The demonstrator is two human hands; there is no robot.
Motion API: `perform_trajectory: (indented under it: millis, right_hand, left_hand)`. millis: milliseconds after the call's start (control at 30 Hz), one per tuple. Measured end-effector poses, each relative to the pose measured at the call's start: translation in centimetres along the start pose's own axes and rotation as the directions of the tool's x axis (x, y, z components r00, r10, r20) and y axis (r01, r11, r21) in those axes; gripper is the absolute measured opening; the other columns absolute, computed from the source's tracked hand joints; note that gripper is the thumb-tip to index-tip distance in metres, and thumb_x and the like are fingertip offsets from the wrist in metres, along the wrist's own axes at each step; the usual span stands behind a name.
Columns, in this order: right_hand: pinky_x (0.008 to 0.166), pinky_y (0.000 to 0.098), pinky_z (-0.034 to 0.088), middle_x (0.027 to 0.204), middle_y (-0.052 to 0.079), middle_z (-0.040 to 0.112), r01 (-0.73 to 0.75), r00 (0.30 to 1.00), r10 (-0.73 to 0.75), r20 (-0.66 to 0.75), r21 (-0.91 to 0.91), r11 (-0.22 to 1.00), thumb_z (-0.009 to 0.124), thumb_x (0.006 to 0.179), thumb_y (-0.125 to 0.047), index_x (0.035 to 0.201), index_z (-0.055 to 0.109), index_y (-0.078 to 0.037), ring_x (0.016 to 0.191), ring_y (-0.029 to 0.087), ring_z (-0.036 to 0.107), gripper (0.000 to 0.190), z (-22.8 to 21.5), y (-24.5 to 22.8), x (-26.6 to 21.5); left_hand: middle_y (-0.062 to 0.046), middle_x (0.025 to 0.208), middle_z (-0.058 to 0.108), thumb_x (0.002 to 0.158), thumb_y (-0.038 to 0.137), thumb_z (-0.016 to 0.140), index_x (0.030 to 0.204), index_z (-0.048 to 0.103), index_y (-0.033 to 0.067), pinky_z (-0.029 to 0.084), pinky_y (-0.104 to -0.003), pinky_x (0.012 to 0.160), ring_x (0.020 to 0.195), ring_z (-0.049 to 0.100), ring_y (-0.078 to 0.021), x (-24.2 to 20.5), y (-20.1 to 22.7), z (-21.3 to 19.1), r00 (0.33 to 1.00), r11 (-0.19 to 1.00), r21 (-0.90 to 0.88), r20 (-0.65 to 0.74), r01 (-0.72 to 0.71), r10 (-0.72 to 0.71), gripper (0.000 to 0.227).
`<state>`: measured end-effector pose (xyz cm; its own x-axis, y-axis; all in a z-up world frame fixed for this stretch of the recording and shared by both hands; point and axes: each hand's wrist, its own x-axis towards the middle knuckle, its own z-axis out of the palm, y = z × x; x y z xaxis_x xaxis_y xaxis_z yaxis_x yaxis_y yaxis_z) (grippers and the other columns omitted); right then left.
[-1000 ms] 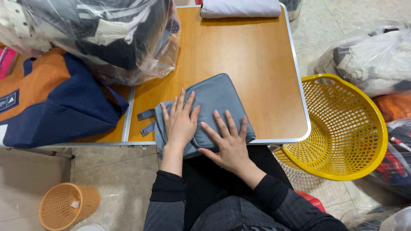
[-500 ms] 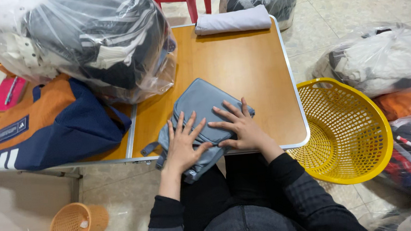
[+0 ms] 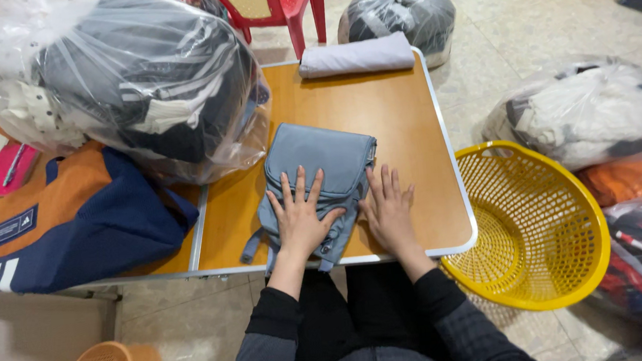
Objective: The person folds a gray shoulder bag and a blue-and-orange duffel bag on a table, then places the gray bag into a clear plastic bag. The person smooths and aligns the bags before folding them compactly.
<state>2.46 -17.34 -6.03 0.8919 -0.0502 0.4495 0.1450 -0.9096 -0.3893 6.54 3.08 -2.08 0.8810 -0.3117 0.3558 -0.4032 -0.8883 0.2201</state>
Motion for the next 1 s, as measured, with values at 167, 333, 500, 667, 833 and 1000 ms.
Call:
perform_trajectory:
  millis: [167,333,500,667,833,1000]
  right_hand:
    - [0.115,0.0736,0.010,0.163,0.029,0.024,0.009,0.995,0.001,0.101,-0.101,0.995,0.055,0.098,-0.043,0.160,0.030,-0.016,0.151,0.047,0.020,0.071,0.5,-0.1,-0.2]
    - [0.116,0.0708,0.009,0.161,0.028,0.026,0.015,0.990,0.009,0.143,-0.160,0.987,0.053,0.097,-0.048,0.157,0.033,-0.017,0.152,0.047,0.017,0.070,0.7,-0.1,-0.1]
    - [0.117,0.0687,0.006,0.162,0.027,0.025,0.016,0.986,0.006,0.165,-0.132,0.991,0.051,0.099,-0.048,0.158,0.033,-0.016,0.152,0.046,0.016,0.070,0.9,0.1,-0.2]
    - [0.117,0.0674,0.005,0.162,0.026,0.025,0.011,0.983,0.018,0.184,-0.155,0.988,0.050,0.099,-0.048,0.156,0.037,-0.016,0.152,0.044,0.016,0.067,1.0,0.1,-0.2]
    - [0.117,0.0677,0.007,0.162,0.026,0.026,0.007,0.983,0.025,0.182,-0.174,0.985,0.051,0.097,-0.049,0.152,0.044,-0.018,0.151,0.043,0.019,0.063,1.1,-0.1,0.0]
    - [0.118,0.0675,0.008,0.161,0.027,0.029,0.016,0.983,0.013,0.184,-0.159,0.987,0.052,0.098,-0.047,0.152,0.045,-0.015,0.152,0.043,0.021,0.063,0.6,-0.2,-0.2]
  left_hand:
    - [-0.013,0.169,0.019,0.083,0.074,0.062,0.161,0.028,0.0298,0.005,-0.079,0.113,0.154,0.009,-0.0475,4.2,-0.4,2.2,0.998,0.998,0.049,-0.047,0.051,-0.048,0.096]
    - [-0.012,0.169,0.015,0.083,0.076,0.059,0.162,0.022,0.0313,0.003,-0.080,0.111,0.153,0.006,-0.0474,9.3,-1.8,3.9,0.995,0.992,0.074,-0.002,0.102,-0.103,0.098]
    - [-0.011,0.171,0.014,0.084,0.075,0.059,0.163,0.020,0.0322,0.003,-0.079,0.113,0.155,0.006,-0.0469,12.5,-2.0,5.2,0.990,0.986,0.091,0.013,0.140,-0.141,0.098]
    - [-0.010,0.171,0.014,0.084,0.075,0.059,0.163,0.022,0.0333,0.002,-0.079,0.114,0.155,0.006,-0.0465,15.2,-2.3,6.3,0.990,0.987,0.086,-0.008,0.140,-0.139,0.096]
    - [-0.010,0.172,0.014,0.085,0.075,0.059,0.163,0.022,0.0327,0.003,-0.079,0.114,0.155,0.006,-0.0473,17.4,-2.1,7.1,0.987,0.983,0.088,-0.027,0.159,-0.157,0.096]
    - [-0.012,0.171,0.016,0.086,0.074,0.058,0.163,0.024,0.0313,0.003,-0.078,0.114,0.155,0.007,-0.0475,17.9,-1.5,7.4,0.983,0.980,0.084,-0.049,0.181,-0.178,0.095]
